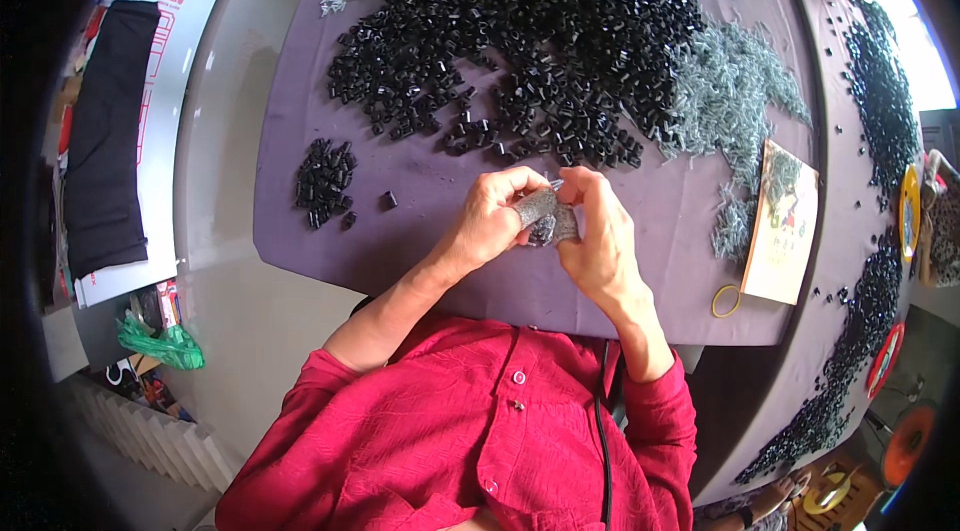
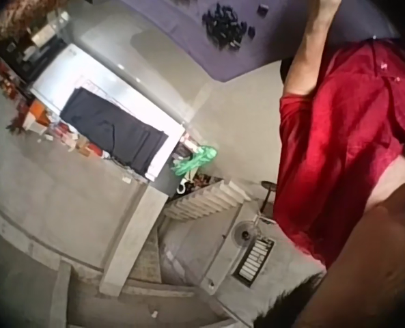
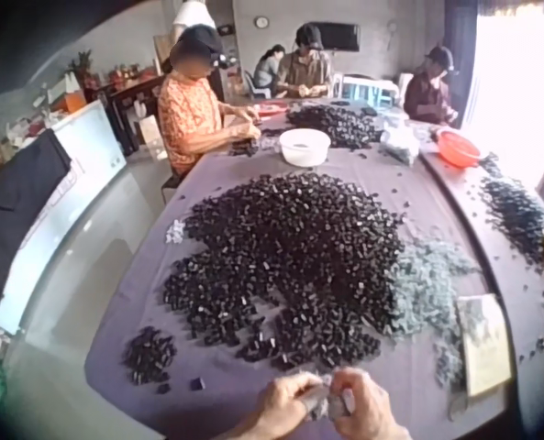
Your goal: Assembling small black plastic components by inserting them into grey mesh sleeves at a manufacturing workspace.
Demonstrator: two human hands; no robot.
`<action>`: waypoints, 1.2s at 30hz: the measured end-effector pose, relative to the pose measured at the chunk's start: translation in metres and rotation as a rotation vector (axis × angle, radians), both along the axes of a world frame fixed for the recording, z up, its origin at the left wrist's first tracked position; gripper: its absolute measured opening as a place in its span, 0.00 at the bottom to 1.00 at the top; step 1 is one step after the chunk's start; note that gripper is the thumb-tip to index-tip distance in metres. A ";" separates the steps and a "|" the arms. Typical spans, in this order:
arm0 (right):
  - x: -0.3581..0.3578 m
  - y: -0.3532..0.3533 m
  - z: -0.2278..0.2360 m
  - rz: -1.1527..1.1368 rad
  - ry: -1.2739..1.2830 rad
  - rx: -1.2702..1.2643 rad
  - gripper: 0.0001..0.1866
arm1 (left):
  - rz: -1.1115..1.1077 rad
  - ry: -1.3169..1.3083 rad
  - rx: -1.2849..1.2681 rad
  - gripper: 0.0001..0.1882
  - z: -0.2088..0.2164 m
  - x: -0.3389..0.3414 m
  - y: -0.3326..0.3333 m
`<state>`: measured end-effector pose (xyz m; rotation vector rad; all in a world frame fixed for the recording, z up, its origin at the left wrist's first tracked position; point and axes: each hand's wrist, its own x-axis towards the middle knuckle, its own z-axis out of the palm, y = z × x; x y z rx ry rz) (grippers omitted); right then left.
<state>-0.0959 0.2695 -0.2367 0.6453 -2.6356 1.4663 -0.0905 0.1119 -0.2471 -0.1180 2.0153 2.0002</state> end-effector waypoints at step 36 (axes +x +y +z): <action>-0.014 0.016 -0.028 -0.196 -0.546 -0.480 0.12 | 0.058 0.730 -0.726 0.05 -0.003 -0.100 -0.062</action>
